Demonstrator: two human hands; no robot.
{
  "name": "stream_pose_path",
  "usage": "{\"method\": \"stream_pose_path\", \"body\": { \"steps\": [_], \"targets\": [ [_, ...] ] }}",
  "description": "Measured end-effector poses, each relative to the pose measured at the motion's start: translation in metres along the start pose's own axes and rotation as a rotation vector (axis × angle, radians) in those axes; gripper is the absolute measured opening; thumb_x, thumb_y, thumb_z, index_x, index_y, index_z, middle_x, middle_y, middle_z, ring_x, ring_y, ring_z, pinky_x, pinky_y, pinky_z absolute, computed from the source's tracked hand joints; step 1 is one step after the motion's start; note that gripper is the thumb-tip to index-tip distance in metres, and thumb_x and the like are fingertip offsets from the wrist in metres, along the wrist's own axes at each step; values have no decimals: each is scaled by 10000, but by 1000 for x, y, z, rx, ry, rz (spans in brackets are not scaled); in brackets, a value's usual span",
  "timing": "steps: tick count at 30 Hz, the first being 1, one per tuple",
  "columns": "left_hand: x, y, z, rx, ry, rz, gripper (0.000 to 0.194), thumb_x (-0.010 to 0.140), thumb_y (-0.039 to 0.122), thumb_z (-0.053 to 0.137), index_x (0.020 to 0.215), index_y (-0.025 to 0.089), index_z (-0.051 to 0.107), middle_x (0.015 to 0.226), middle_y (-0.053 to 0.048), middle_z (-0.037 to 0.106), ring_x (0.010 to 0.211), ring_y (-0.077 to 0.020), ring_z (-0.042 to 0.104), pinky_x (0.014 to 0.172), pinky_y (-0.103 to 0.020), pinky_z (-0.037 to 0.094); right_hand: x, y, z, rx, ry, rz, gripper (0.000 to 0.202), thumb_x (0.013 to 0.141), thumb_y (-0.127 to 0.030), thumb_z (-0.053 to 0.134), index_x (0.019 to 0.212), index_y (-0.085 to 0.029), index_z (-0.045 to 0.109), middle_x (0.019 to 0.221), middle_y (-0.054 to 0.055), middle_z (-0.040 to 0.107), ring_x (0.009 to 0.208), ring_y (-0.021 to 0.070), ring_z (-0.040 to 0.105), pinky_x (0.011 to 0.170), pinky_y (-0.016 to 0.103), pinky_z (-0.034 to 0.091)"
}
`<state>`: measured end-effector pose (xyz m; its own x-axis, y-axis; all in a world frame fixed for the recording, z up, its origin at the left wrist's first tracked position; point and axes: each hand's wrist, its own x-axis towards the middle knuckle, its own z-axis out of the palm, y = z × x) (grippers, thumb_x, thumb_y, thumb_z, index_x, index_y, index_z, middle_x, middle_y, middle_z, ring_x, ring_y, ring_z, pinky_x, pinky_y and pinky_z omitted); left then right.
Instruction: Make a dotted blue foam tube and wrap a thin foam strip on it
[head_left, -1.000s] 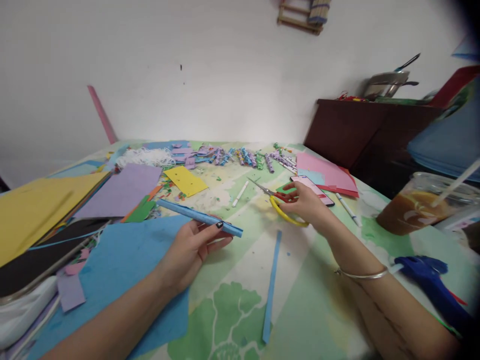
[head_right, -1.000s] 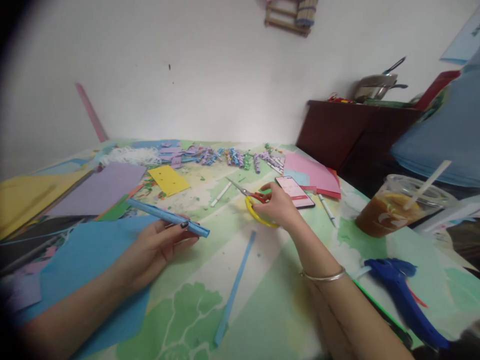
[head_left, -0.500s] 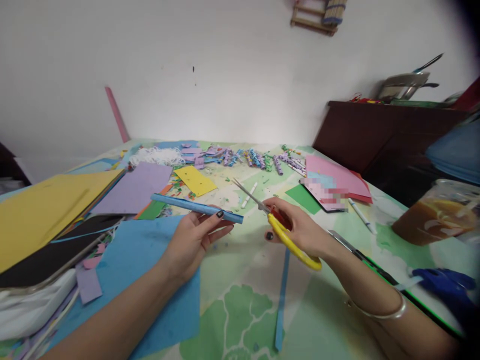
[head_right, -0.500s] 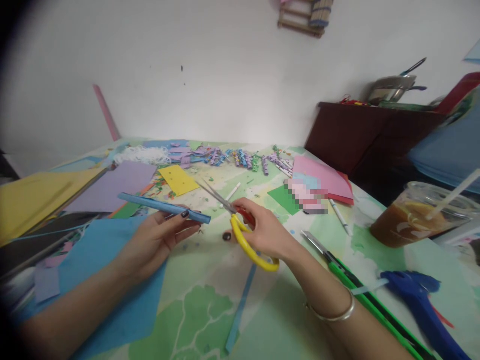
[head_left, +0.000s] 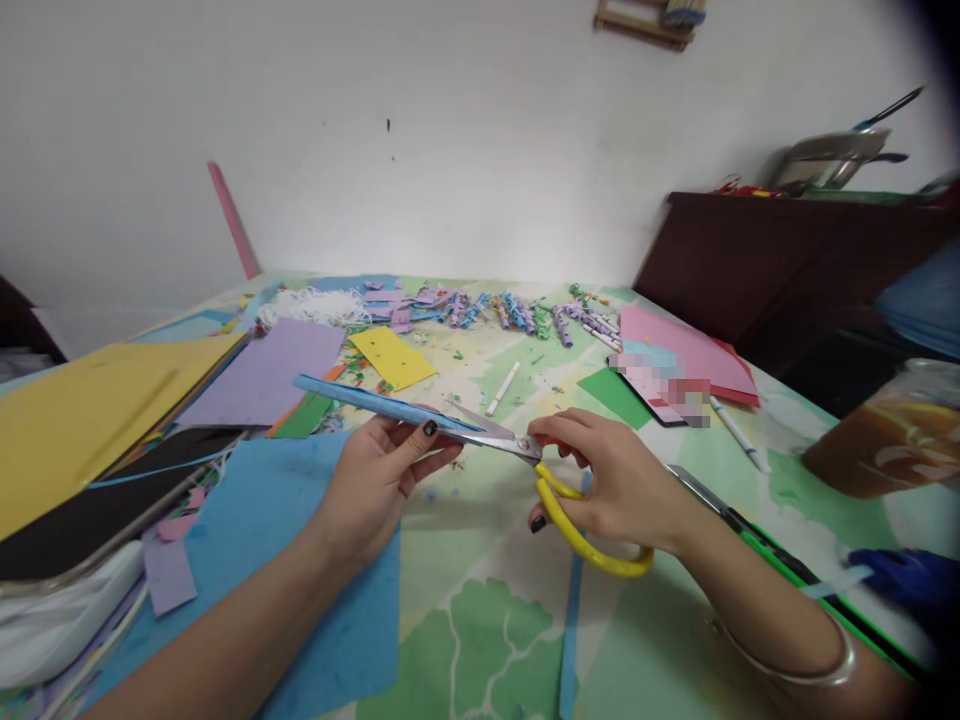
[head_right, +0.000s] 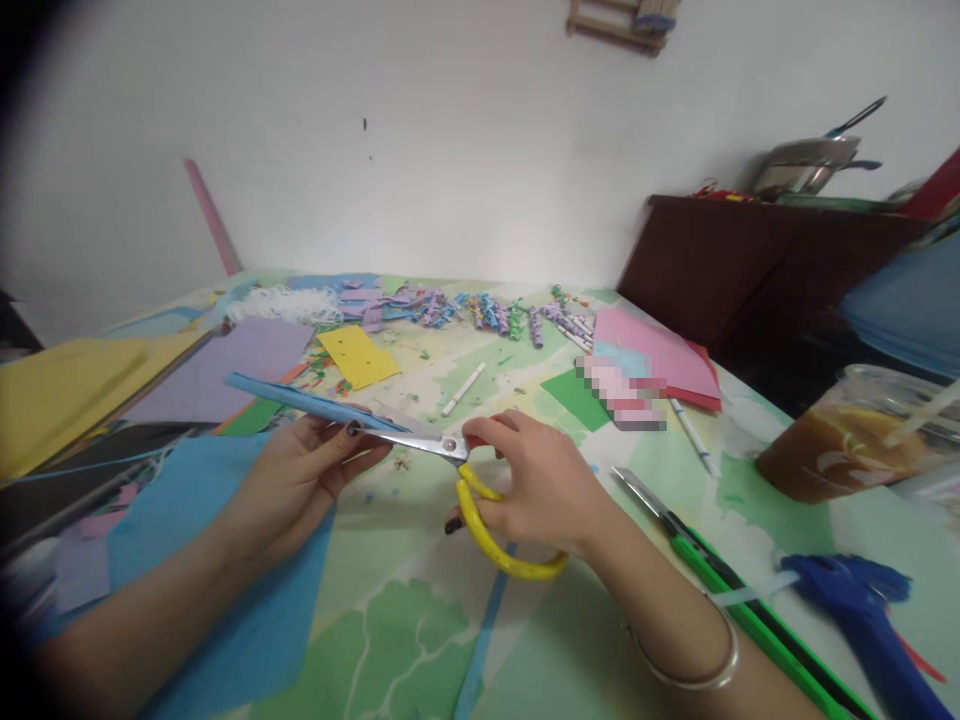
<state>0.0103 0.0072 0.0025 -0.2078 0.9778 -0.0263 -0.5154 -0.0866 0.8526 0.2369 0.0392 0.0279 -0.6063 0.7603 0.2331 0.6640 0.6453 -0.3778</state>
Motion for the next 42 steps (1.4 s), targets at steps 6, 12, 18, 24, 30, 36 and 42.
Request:
{"method": "stream_pose_path", "body": {
  "steps": [6, 12, 18, 24, 30, 36, 42],
  "targets": [
    [3, 1, -2, 6, 4, 14, 309, 577, 191, 873, 805, 134, 673, 818, -2, 720, 747, -129, 691, 671, -209, 614, -1, -1, 0, -7, 5, 6, 527, 659, -526, 742, 1084, -247, 600, 1034, 54, 623, 822, 204, 560, 697, 313, 408],
    [5, -1, -4, 5, -16, 8, 305, 582, 195, 872, 812, 142, 679, 836, -2, 724, 745, -128, 693, 674, -210, 616, 0, 2, 2, -12, 11, 17, 551, 655, -537, 744, 1096, -234, 614, 1006, 56, 632, 786, 188, 553, 676, 304, 399],
    [3, 0, -5, -3, -29, -1, 305, 589, 198, 868, 825, 140, 683, 842, -5, 731, 757, -130, 695, 690, -218, 619, 0, 3, 2, 25, 7, -16, 581, 647, -546, 752, 1119, -229, 635, 920, 45, 631, 708, 151, 519, 619, 268, 375],
    [4, 0, -6, -7, -51, -3, 257, 628, 176, 842, 825, 136, 682, 822, -12, 734, 739, -134, 698, 695, -231, 619, -1, 2, 0, 86, -4, -75, 459, 661, -500, 760, 1003, -203, 679, 728, 0, 586, 604, 111, 437, 551, 239, 330],
    [4, 2, -6, -10, -47, -9, 264, 603, 162, 850, 800, 130, 677, 793, -17, 734, 718, -148, 701, 687, -250, 621, -1, 3, 0, 103, -11, -101, 390, 693, -496, 738, 913, -179, 683, 629, -27, 493, 546, 89, 355, 506, 228, 300],
    [5, 2, -7, 14, -39, -13, 251, 612, 167, 840, 787, 127, 666, 772, -18, 724, 681, -151, 698, 665, -258, 614, -1, 3, 0, 80, -11, -121, 369, 711, -495, 723, 870, -165, 686, 591, -35, 460, 527, 82, 346, 496, 226, 293],
    [7, 1, -8, 43, -33, -8, 246, 629, 170, 831, 793, 121, 655, 767, -20, 715, 696, -157, 699, 676, -265, 610, -1, 3, 0, 81, -7, -110, 389, 715, -518, 706, 868, -160, 701, 558, -39, 429, 508, 84, 334, 484, 229, 291]
  ]
}}
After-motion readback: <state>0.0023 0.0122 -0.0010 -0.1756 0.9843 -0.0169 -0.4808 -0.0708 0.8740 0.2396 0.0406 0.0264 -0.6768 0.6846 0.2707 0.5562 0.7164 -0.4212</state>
